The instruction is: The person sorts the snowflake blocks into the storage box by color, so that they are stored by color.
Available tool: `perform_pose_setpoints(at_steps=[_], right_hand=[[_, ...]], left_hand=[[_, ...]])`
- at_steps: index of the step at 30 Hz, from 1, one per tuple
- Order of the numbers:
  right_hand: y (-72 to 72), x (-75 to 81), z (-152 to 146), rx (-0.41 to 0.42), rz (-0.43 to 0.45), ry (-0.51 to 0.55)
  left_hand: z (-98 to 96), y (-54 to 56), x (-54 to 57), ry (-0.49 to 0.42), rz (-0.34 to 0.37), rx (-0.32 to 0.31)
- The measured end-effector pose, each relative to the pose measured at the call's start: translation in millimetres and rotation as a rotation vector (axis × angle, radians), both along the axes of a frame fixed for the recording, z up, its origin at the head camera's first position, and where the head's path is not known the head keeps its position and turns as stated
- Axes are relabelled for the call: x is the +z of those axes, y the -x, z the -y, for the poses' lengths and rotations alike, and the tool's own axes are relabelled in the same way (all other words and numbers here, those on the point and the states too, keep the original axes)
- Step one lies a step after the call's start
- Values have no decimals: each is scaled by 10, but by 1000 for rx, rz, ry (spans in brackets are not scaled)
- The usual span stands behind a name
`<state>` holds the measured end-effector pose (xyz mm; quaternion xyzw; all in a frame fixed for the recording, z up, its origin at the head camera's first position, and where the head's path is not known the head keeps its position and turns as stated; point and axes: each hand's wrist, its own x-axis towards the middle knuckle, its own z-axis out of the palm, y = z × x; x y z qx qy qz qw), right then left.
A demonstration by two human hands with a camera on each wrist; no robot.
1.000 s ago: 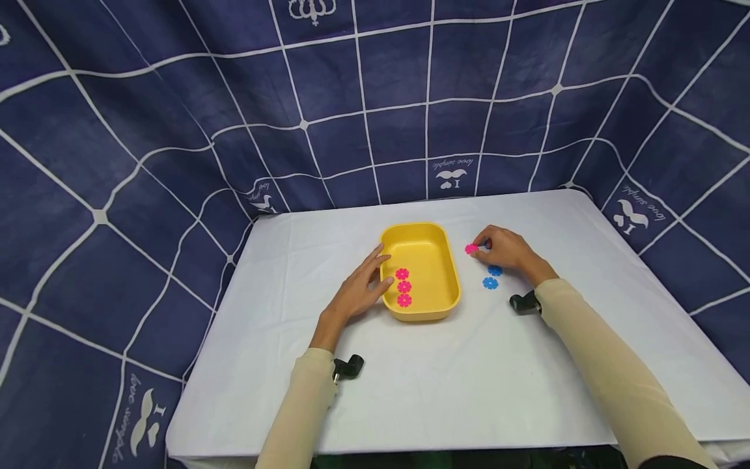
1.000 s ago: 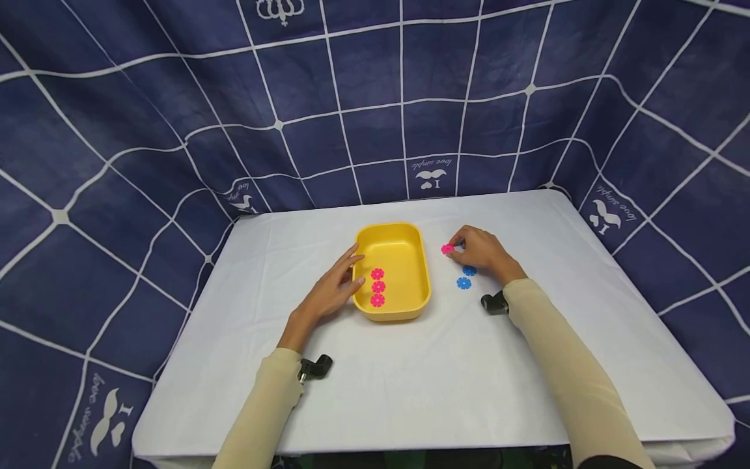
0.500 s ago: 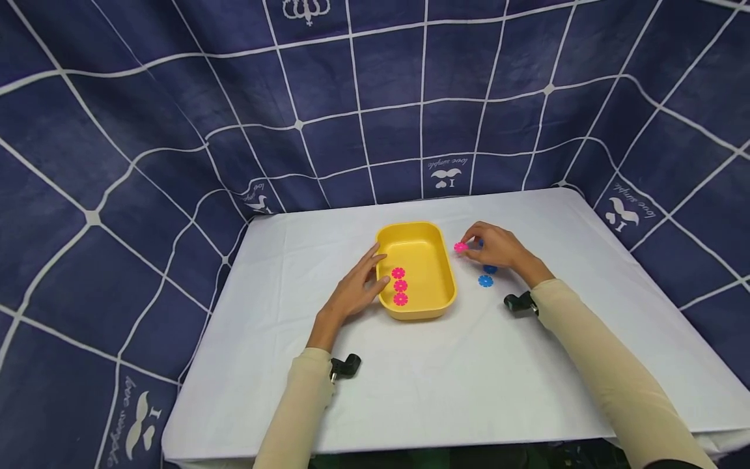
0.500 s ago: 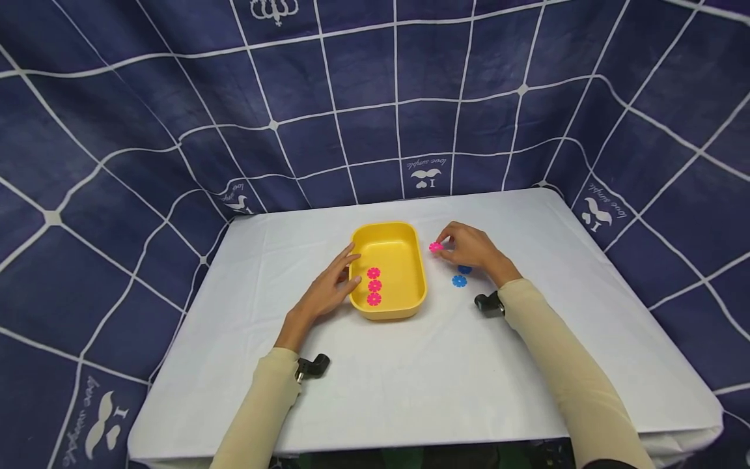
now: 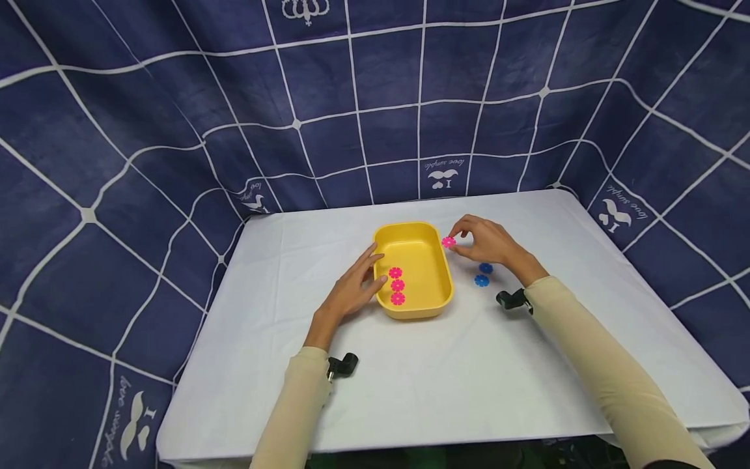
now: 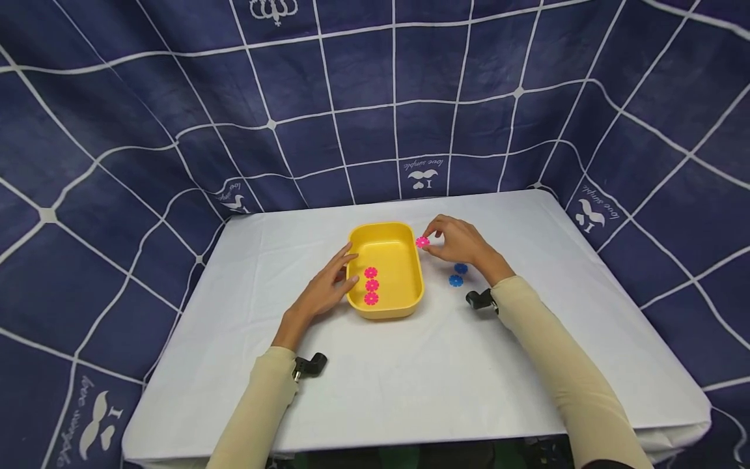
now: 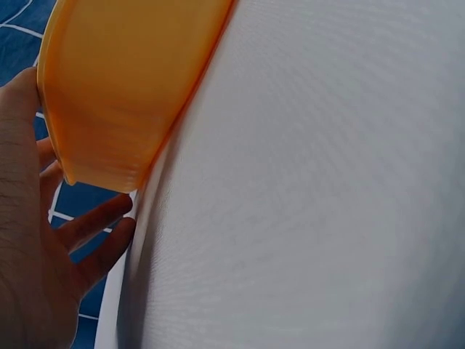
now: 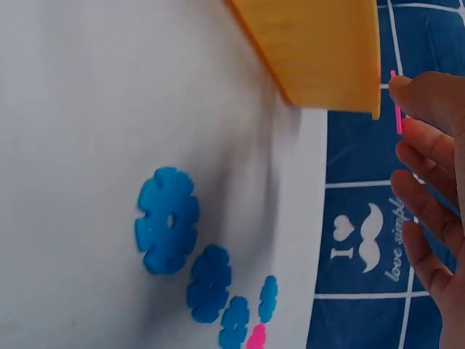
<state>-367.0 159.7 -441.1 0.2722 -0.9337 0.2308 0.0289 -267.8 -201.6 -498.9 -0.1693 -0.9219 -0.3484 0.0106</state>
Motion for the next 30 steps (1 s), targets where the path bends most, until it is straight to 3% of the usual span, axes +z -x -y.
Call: perform_pose_setpoints(at_steps=[11,30], right_hand=[[-9,187,290,86,-66,9],[38,273,883,243,-36,-36]], left_hand=[[41,9,-7,-21,0,-1],[51,22,4,-10,10,-12]])
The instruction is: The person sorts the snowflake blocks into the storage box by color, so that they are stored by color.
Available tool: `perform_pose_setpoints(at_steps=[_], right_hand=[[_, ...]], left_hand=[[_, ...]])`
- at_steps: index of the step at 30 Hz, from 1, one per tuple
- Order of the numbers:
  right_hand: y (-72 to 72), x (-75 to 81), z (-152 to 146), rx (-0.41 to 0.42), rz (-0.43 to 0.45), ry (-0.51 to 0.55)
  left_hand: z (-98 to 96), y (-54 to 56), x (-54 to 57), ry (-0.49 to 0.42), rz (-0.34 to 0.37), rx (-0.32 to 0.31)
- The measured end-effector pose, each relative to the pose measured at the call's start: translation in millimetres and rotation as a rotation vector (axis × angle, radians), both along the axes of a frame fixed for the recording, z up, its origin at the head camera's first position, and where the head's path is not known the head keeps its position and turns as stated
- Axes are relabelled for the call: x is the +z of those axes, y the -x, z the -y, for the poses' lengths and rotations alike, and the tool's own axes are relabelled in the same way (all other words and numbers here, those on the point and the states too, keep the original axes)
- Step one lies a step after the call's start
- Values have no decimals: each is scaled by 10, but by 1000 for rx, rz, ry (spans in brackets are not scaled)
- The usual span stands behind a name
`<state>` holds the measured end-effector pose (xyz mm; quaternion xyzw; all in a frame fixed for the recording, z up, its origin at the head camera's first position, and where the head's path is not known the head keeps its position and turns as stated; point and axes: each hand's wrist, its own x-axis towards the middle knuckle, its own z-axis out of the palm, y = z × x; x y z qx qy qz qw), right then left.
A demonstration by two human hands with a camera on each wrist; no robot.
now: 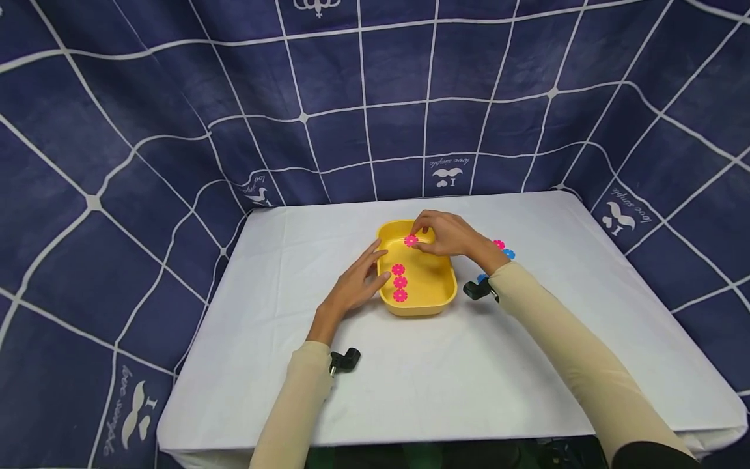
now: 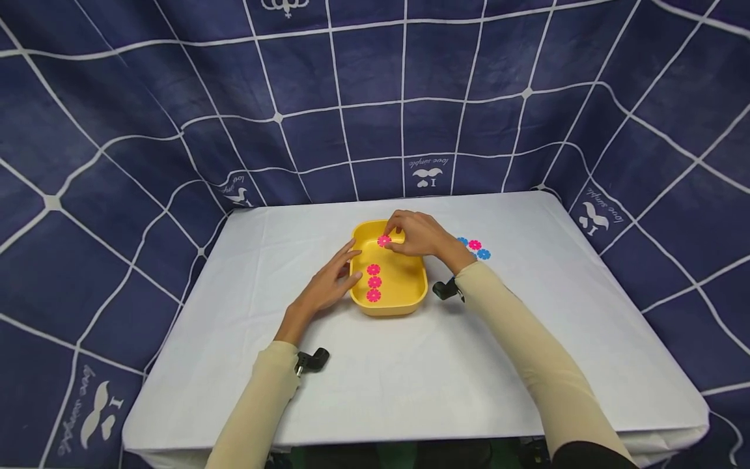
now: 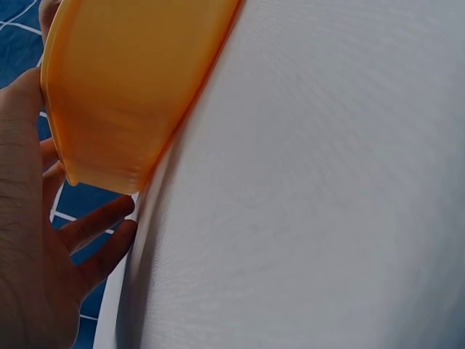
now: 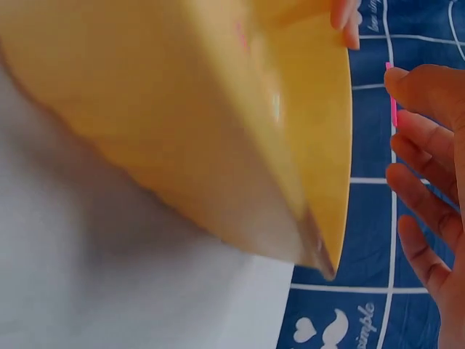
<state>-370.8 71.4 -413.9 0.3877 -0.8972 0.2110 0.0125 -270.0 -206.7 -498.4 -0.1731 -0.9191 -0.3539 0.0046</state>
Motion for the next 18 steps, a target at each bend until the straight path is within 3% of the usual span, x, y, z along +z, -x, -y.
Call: perform_pose_setpoints(at_steps=[9,18], right_hand=[[81,46,241,51,-16,-45],[176,16,436,114,-6,-162]], left_hand=[[22,20,-8,-11,-30,-13],[23,27,-38,-29,-30,-17]])
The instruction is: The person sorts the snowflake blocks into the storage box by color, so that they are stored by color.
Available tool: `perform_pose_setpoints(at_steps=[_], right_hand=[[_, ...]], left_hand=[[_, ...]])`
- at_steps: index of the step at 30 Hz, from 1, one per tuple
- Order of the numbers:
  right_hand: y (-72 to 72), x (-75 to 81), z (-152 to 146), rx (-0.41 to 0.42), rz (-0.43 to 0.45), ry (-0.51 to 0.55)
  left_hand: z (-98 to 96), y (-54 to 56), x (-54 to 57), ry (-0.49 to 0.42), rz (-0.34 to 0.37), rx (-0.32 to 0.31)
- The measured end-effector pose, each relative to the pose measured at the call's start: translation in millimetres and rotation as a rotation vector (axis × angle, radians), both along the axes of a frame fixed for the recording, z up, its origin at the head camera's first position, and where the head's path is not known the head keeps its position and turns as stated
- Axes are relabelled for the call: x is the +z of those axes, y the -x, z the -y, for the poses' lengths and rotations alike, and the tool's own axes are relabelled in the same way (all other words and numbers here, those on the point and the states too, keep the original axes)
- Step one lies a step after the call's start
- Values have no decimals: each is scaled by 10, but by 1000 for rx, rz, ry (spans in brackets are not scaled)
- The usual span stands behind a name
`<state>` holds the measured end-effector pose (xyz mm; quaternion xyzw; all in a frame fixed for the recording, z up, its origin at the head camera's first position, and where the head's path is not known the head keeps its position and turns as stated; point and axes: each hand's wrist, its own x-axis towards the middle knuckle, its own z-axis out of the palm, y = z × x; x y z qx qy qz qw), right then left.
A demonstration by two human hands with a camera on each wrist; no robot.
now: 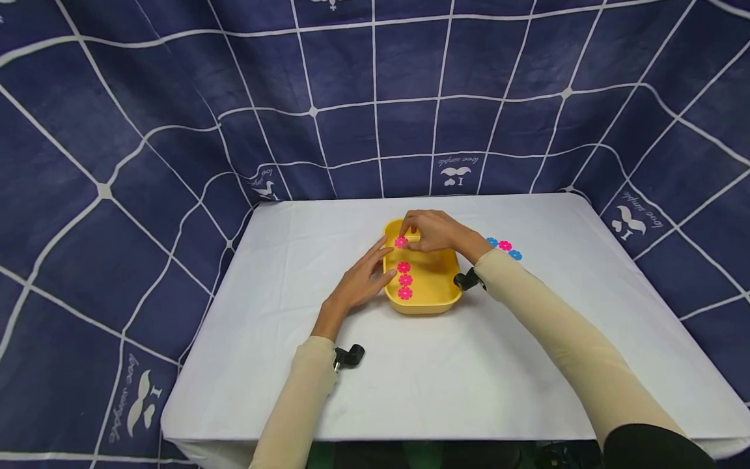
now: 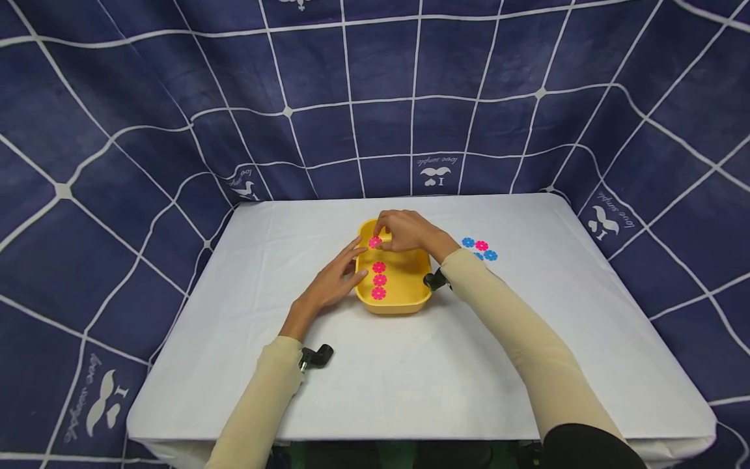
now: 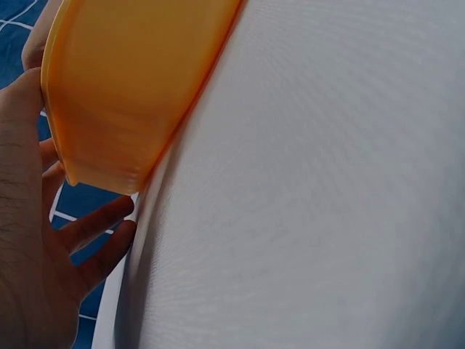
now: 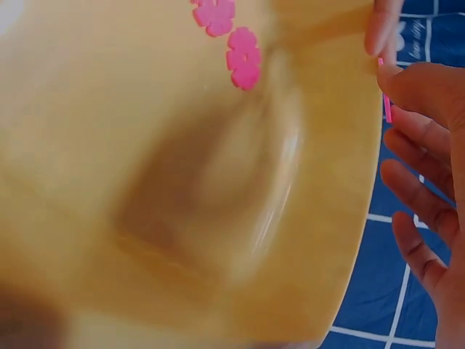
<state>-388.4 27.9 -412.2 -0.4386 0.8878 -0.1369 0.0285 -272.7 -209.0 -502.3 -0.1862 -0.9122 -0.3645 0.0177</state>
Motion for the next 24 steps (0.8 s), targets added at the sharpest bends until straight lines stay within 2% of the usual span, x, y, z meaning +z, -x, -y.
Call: perform_pose_setpoints(at_steps=[4,12,24], right_hand=[[40,-7,79,29,6,-55],[135,-75,134,40,2,-132],[190,-107,211,56,74,-254]], left_hand=[[3,-16,20,-11,19,0],[3,-13,39,8,7,5],[-8,-9,30,18,17,15]])
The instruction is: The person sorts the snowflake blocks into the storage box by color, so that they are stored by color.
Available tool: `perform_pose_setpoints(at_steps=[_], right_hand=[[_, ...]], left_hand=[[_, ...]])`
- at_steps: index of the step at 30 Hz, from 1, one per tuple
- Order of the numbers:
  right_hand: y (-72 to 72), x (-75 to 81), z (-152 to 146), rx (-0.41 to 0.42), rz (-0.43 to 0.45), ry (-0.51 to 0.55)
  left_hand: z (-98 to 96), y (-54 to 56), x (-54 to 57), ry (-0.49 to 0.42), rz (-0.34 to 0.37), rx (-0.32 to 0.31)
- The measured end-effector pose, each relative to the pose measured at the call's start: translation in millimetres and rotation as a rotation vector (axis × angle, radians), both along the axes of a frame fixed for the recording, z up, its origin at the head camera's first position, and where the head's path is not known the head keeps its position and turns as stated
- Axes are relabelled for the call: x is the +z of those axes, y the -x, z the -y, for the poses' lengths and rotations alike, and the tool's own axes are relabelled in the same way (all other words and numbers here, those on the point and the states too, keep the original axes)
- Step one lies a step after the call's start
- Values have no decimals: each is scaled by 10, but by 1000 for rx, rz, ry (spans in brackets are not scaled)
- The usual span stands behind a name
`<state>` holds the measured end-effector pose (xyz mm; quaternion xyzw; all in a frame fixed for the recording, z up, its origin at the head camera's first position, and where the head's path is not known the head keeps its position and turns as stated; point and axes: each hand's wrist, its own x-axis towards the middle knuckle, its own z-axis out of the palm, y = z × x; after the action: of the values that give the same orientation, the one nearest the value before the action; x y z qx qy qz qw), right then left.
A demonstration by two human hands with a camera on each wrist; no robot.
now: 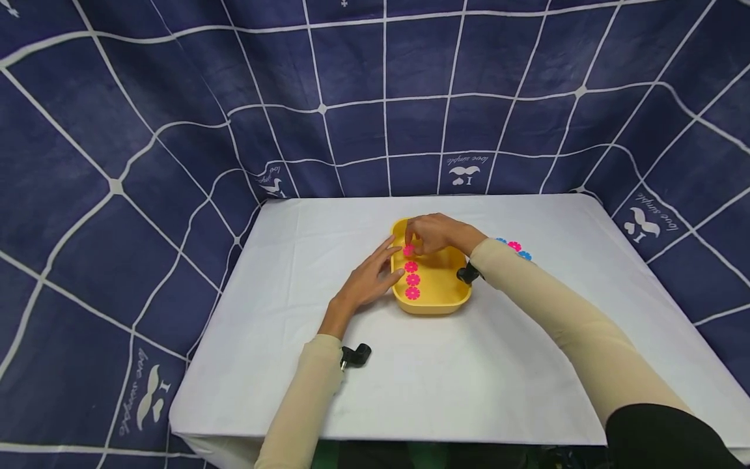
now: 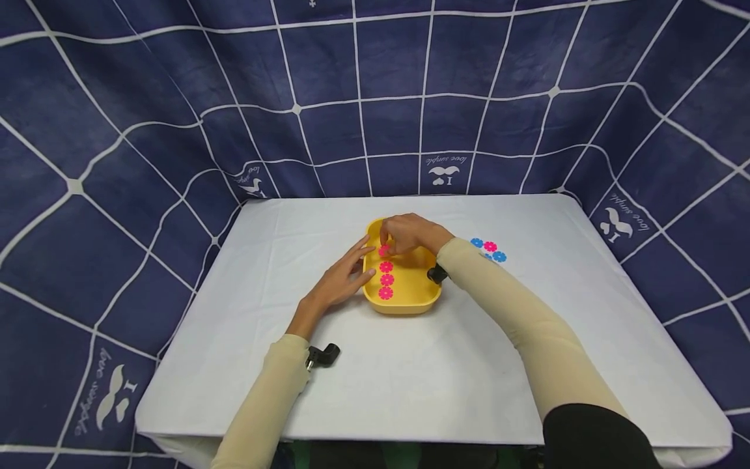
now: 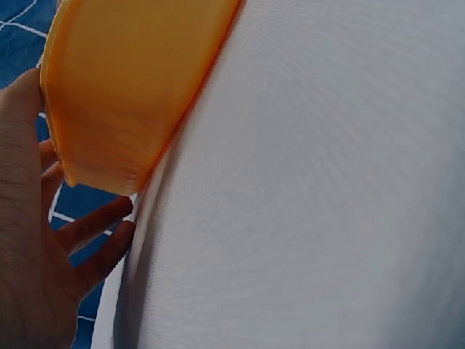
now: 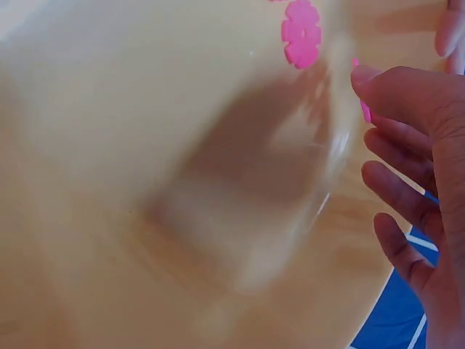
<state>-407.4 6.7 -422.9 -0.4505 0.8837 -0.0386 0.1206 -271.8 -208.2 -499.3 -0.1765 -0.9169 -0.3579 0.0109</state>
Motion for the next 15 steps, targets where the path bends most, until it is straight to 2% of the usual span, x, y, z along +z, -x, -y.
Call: perform_pose_setpoints(at_steps=[7,15], right_hand=[[50,-52,29,22,33,-65],[81,-132,43,40,21,-71]], left_hand=[[17,8,-16,11,-15,-8],[30,10,-8,18,-22,-17]])
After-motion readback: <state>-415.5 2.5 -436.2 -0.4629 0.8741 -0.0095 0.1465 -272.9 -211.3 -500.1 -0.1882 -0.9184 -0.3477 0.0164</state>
